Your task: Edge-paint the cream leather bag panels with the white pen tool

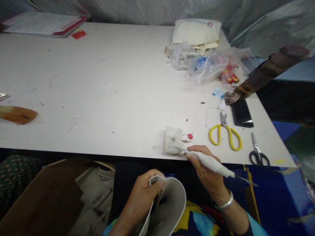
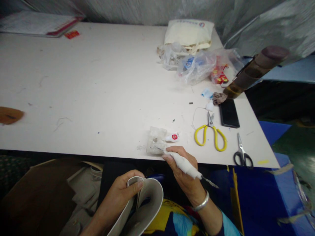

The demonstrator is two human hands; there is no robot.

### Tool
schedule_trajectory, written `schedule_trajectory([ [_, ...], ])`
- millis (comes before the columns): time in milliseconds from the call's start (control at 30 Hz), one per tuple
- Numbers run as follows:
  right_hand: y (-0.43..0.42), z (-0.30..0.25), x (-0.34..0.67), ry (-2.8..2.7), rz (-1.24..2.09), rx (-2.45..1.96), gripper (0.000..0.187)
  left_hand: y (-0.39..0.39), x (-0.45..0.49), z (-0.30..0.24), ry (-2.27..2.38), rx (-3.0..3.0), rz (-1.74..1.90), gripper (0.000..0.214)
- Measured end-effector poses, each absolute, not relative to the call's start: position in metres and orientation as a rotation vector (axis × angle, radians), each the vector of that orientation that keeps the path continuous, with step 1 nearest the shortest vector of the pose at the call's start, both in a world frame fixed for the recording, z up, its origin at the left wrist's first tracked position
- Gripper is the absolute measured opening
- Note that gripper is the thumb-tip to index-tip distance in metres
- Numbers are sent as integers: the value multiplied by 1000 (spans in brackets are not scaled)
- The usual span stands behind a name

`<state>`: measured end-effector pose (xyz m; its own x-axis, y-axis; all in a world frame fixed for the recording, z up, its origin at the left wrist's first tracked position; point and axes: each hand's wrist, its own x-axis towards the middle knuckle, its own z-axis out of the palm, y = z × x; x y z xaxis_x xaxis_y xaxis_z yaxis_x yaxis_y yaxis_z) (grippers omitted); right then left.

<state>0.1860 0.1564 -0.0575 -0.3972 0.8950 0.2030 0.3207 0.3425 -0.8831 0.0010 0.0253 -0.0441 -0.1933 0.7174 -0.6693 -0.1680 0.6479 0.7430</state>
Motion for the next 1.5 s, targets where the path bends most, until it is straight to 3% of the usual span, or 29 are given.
schedule_trajectory([
  [467,152,-62,187,-1870,1031,-1023,18,24,6,-41,1600,446,876,23],
  [767,138,-57,187,-1685,1796,-947,29,23,12,-37,1597,558,842,18],
  [1067,135,-54,190,-1742,1783,-986,32,21,18,-38,1623,607,816,15],
  [1500,143,-43,187,-1955,1719,-823,22,21,23,-35,1600,610,848,12],
])
